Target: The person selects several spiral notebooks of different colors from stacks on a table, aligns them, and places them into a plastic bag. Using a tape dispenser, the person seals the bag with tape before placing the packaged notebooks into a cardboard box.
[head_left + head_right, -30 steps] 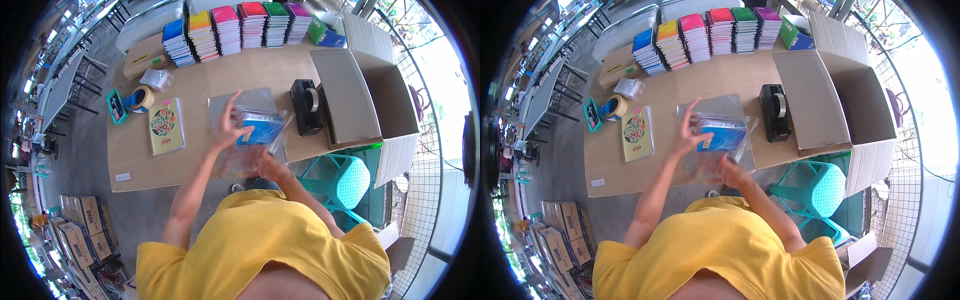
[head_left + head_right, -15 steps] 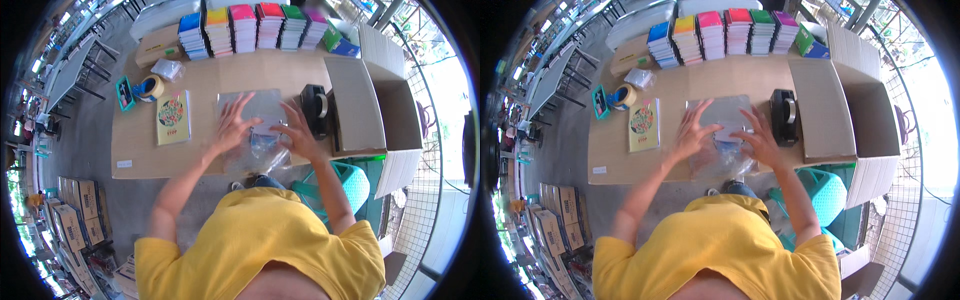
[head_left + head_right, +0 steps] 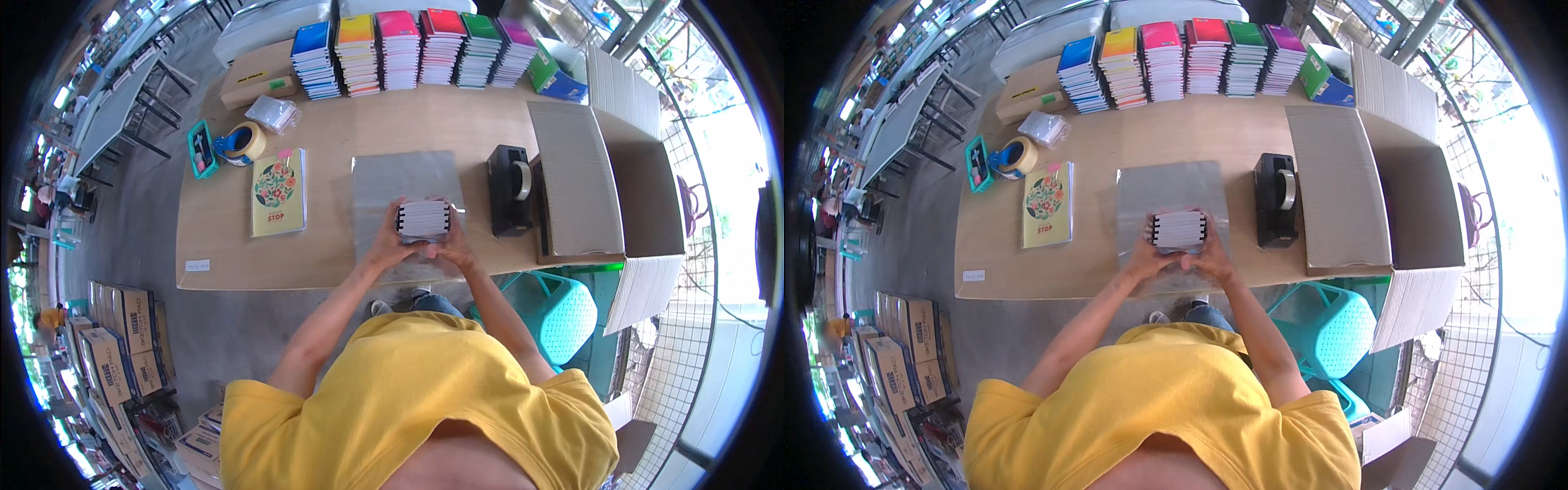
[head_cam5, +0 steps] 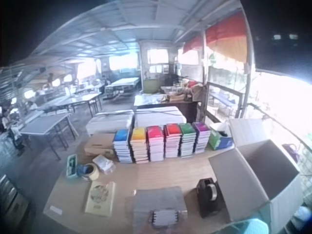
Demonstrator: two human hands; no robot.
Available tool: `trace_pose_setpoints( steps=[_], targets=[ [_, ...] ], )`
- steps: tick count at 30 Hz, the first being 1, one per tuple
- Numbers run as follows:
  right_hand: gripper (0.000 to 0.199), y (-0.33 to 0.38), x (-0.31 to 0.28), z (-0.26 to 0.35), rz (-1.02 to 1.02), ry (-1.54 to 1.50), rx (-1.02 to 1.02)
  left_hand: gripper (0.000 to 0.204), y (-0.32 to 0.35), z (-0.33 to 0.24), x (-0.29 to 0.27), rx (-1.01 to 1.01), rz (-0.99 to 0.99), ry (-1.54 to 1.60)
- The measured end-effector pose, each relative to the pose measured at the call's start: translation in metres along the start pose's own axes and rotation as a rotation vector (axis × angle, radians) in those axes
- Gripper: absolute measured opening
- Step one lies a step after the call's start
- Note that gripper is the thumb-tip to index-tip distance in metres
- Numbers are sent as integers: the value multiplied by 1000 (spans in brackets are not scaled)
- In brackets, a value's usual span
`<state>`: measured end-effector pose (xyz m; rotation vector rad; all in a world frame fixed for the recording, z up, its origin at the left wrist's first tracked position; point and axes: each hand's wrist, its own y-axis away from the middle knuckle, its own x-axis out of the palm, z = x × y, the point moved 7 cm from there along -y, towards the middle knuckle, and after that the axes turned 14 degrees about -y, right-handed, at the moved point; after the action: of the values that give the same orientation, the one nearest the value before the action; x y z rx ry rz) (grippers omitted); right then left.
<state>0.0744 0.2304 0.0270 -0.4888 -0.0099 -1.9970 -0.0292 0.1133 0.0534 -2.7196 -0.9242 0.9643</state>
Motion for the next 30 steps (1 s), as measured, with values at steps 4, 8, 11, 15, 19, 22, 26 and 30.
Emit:
trace_pose_setpoints(
  steps=[4,8,11,15,19,22,26,30],
  targets=[
    [101,-9,6,83,-184,230,-76,92,34,-20,-18,-135,-521,22],
    [63,-28,19,138,-183,912,11,78,46,-12,-6,-85,-482,-78],
    [42,-37,56,181,142,1018,-89,65,37,-34,-24,125,-294,-430],
    [32,-34,69,171,597,1227,-117,58,24,-48,-39,386,10,-596],
    [23,-50,56,139,712,1209,-162,75,7,-49,-43,535,357,-685],
    [16,-55,58,133,822,1155,-136,85,-3,-58,-46,628,541,-704],
    [11,-61,57,118,904,1141,-60,93,-12,-58,-43,625,716,-822],
    [12,-67,76,125,865,1049,-238,92,-13,-56,-40,615,740,-747]
  ],
)
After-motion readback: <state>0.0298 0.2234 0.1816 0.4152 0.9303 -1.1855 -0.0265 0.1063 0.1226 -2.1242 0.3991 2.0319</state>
